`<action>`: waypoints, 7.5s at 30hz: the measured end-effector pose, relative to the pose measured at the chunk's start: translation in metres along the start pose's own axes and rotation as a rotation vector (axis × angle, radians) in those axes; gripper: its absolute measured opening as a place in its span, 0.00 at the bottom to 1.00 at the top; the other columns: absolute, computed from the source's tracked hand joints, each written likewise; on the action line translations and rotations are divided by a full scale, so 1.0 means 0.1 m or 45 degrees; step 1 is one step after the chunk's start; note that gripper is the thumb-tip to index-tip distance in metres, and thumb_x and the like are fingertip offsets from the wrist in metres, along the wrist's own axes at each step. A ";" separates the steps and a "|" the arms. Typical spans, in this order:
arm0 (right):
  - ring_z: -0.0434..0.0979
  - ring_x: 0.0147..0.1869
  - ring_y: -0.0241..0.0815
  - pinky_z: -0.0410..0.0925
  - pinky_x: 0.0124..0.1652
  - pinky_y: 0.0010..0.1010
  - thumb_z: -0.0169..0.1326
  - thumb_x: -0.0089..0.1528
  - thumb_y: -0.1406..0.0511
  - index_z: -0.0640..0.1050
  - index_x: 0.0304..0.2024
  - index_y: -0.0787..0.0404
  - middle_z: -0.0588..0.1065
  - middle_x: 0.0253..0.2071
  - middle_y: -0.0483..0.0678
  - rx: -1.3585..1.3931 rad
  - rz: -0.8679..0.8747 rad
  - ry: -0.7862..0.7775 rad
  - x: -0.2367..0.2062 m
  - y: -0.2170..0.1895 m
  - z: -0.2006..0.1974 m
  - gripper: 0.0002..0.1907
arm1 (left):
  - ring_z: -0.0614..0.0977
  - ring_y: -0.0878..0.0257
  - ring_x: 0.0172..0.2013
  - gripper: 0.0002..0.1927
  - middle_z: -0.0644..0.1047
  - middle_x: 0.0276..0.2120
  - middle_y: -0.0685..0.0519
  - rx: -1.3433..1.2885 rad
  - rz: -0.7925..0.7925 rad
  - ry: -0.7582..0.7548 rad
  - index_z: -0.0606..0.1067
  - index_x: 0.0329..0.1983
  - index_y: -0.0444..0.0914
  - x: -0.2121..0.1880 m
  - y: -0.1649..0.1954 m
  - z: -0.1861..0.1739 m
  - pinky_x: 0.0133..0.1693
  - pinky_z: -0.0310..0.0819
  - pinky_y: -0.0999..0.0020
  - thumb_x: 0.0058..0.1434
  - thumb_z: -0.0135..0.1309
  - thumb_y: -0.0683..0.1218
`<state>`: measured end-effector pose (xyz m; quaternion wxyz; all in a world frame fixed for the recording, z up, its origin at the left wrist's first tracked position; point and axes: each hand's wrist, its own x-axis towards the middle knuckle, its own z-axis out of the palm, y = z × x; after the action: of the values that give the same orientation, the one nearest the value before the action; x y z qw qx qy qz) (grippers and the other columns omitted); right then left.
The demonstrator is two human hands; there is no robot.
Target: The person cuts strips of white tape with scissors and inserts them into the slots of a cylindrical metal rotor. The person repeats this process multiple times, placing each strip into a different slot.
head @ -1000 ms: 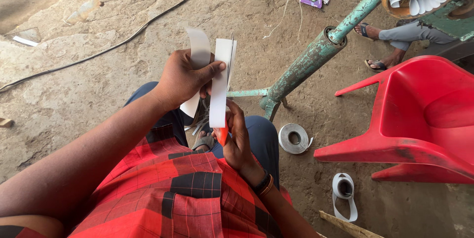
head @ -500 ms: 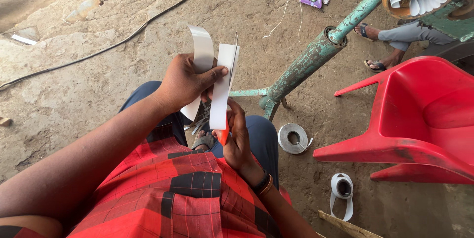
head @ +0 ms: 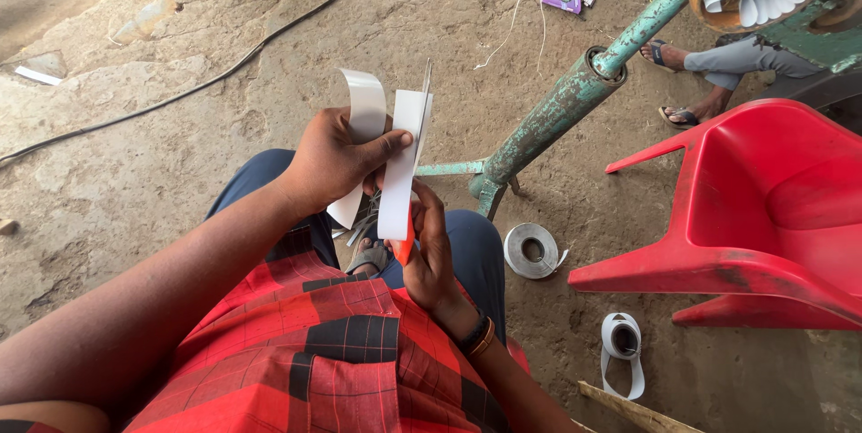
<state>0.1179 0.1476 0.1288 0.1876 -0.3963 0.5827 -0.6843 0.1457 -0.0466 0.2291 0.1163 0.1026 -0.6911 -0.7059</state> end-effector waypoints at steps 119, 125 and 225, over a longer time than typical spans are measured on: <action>0.82 0.48 0.52 0.73 0.49 0.39 0.55 0.63 0.64 0.82 0.45 0.60 0.80 0.43 0.55 -0.832 0.148 -0.083 0.00 0.49 -0.21 0.10 | 0.67 0.70 0.16 0.17 0.72 0.17 0.57 0.071 -0.523 0.132 0.80 0.30 0.32 0.06 -1.37 -0.05 0.18 0.56 0.71 0.62 0.65 0.52; 0.78 0.44 0.33 0.71 0.44 0.24 0.54 0.67 0.65 0.79 0.50 0.67 0.80 0.41 0.47 0.112 0.579 0.186 0.08 0.72 -0.29 0.13 | 0.69 0.68 0.15 0.16 0.72 0.16 0.56 0.172 -0.546 0.060 0.79 0.33 0.36 0.03 -1.34 0.06 0.18 0.59 0.70 0.59 0.65 0.53; 0.81 0.38 0.42 0.72 0.39 0.35 0.66 0.62 0.71 0.84 0.41 0.62 0.77 0.34 0.49 -1.763 -0.733 1.123 1.41 -1.76 -2.03 0.05 | 0.68 0.69 0.16 0.21 0.73 0.20 0.55 -0.117 -0.478 0.063 0.76 0.34 0.35 -0.08 -1.05 -0.14 0.18 0.60 0.71 0.56 0.65 0.57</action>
<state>-0.0873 0.2218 0.3399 -0.5188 -0.2518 0.7646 -0.2879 0.1550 -0.0559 0.1232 0.0041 0.2418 -0.6237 -0.7433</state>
